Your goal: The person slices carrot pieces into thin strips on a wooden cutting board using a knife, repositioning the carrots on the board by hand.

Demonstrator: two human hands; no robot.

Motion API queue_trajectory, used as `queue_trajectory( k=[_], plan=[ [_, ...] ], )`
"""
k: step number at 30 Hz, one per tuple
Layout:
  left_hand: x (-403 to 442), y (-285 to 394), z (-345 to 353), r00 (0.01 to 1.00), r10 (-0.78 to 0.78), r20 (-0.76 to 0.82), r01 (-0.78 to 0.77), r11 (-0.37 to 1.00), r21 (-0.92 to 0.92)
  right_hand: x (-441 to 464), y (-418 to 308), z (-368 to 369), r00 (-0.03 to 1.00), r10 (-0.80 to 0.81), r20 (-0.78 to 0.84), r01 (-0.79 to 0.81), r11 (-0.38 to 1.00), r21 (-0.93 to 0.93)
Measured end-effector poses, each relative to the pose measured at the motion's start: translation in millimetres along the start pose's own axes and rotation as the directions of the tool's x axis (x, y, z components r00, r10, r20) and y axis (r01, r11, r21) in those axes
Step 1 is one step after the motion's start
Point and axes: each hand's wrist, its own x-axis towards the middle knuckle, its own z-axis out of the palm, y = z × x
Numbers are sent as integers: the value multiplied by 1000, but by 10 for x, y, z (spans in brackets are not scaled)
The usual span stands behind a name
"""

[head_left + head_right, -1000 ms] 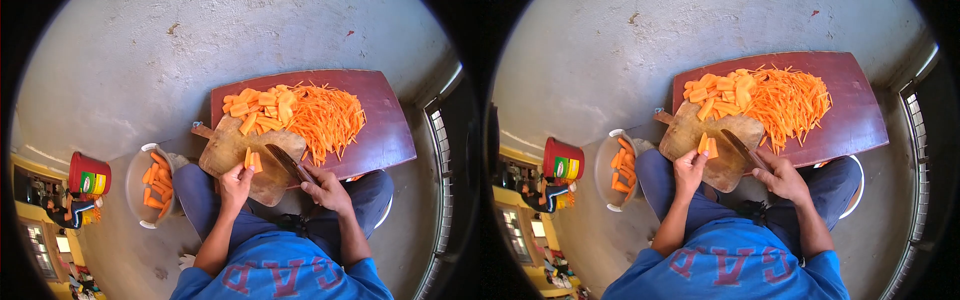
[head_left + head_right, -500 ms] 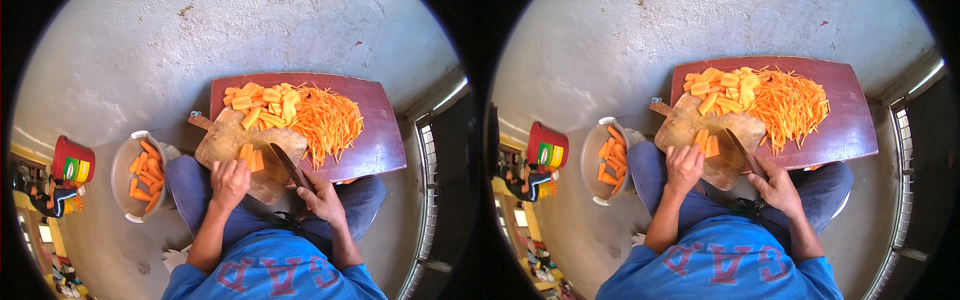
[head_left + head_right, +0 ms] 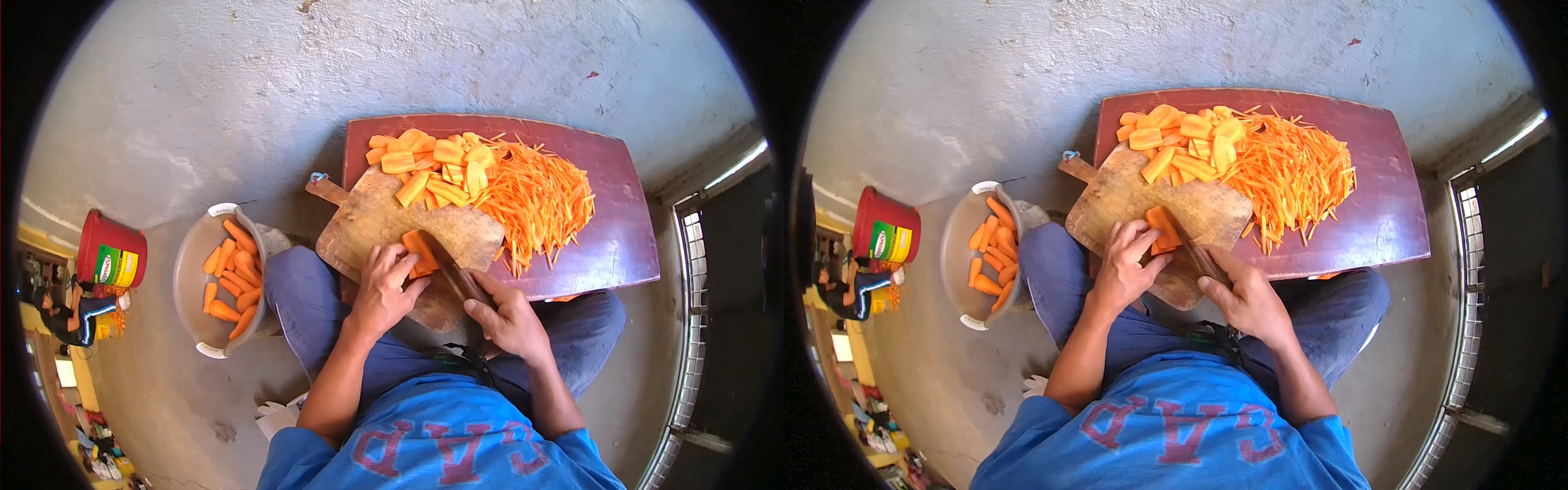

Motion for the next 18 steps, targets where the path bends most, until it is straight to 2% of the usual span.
queue_trajectory(
  k=[7,10,13,16,18],
  plan=[
    [-120,62,-78,999,-37,-31,39,996,78,185,-118,24,995,28,101,-33,999,44],
    [-137,45,-102,999,-45,-27,47,997,55,154,-148,-46,986,104,134,-123,982,143],
    [-121,90,-121,992,-104,-65,101,994,-43,94,-157,-71,991,111,76,-121,983,138],
    [-85,36,-121,998,-31,-55,28,998,-53,46,-160,-50,981,166,103,-178,976,123],
    [-86,-1,-112,1000,-3,-4,3,999,-51,6,-91,28,995,43,85,-47,998,45]
  ],
)
